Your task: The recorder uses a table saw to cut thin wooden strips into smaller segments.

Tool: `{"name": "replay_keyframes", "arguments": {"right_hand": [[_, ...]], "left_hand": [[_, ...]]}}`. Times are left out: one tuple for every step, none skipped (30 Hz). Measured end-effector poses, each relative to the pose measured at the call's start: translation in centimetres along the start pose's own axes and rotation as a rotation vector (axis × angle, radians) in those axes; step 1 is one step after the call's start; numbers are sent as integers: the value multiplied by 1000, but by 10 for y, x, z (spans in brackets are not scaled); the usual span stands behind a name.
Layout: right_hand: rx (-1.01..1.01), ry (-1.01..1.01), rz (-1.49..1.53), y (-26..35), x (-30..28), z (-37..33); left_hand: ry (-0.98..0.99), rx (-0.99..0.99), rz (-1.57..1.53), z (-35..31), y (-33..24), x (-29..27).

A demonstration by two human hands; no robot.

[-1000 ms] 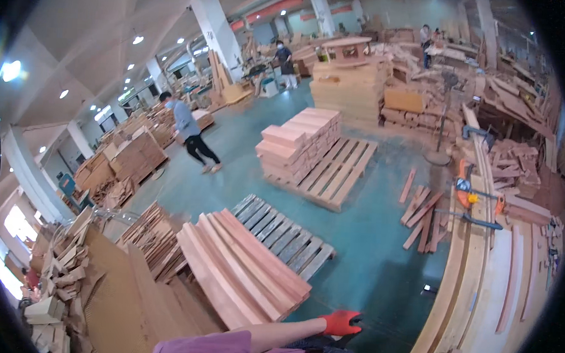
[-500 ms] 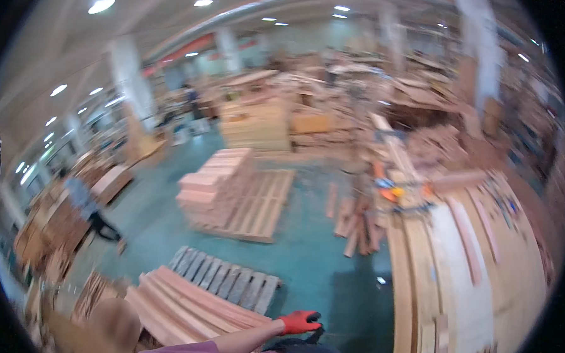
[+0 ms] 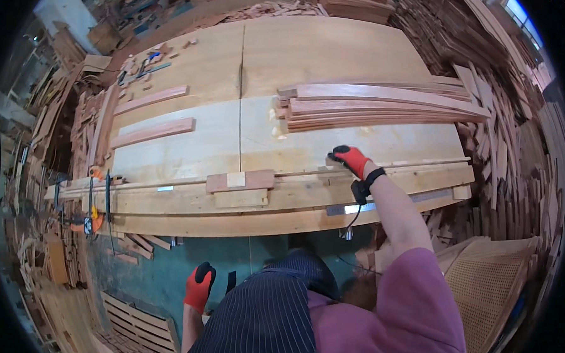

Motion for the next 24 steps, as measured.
{"name": "replay_keyframes", "arguments": {"right_hand": [[209, -50, 342, 10, 7, 2], [170, -142, 112, 50, 3, 7], [125, -254, -119, 84, -13, 13], [-97, -360, -402, 110, -32, 26], [-319, -460, -689, 136, -45, 34], [-327, -363, -846, 165, -36, 44], [-315, -294, -989, 180, -37, 55], [-306, -231, -1131, 191, -37, 65], [-300, -175, -1271, 196, -38, 79], [-280, -129, -1315, 196, -40, 95], [-279, -95, -1357, 192, -44, 112], [-319, -152, -1295, 180, -49, 131], [-346, -142, -1316, 171, -57, 143], [-316, -58, -1336, 166, -56, 159], [-272, 17, -1351, 157, -55, 163], [-292, 29, -1379, 142, -58, 171], [-315, 53, -1346, 135, -54, 174], [-297, 98, -1341, 124, -51, 178], [-335, 102, -1356, 122, -47, 176], [-370, 47, -1326, 124, -49, 170], [-395, 10, -1344, 130, -47, 160], [-393, -29, -1341, 123, -51, 155], [-369, -6, -1379, 130, -48, 142], [-392, -27, -1404, 129, -52, 135]], "left_hand": [[-11, 15, 81, 2, -5, 1], [-21, 33, 159, 1, -21, 0], [-13, 63, 235, 6, -36, 4], [-16, 67, 226, 17, -40, 9], [-21, 67, 215, 27, -36, 14], [-43, 63, 204, 32, -33, 14], [-23, 56, 214, 38, -40, 19], [-20, 110, 248, 46, -52, 26], [-22, 171, 281, 54, -67, 36], [-39, 198, 271, 53, -86, 44], [-72, 235, 254, 52, -109, 49], [-61, 195, 272, 54, -108, 49], [-38, 161, 285, 63, -112, 57], [-47, 132, 302, 65, -121, 67], [-47, 94, 342, 61, -136, 74], [-32, 102, 321, 61, -153, 82], [-20, 97, 306, 58, -164, 88], [-3, 84, 295, 59, -170, 94], [3, 73, 271, 62, -170, 100], [9, 64, 245, 67, -164, 107], [15, 54, 222, 72, -157, 113], [25, 69, 226, 80, -153, 121], [43, 75, 239, 82, -162, 127], [78, 88, 256, 87, -179, 136]]}}
Point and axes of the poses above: each hand's wrist, its own z-axis towards the middle knuckle, its own x-axis out of the palm, y = z × x, the point moved 8 cm from there along z, towards the middle knuckle, and after that the axes turned 14 degrees about -y, right-handed, at the moved point
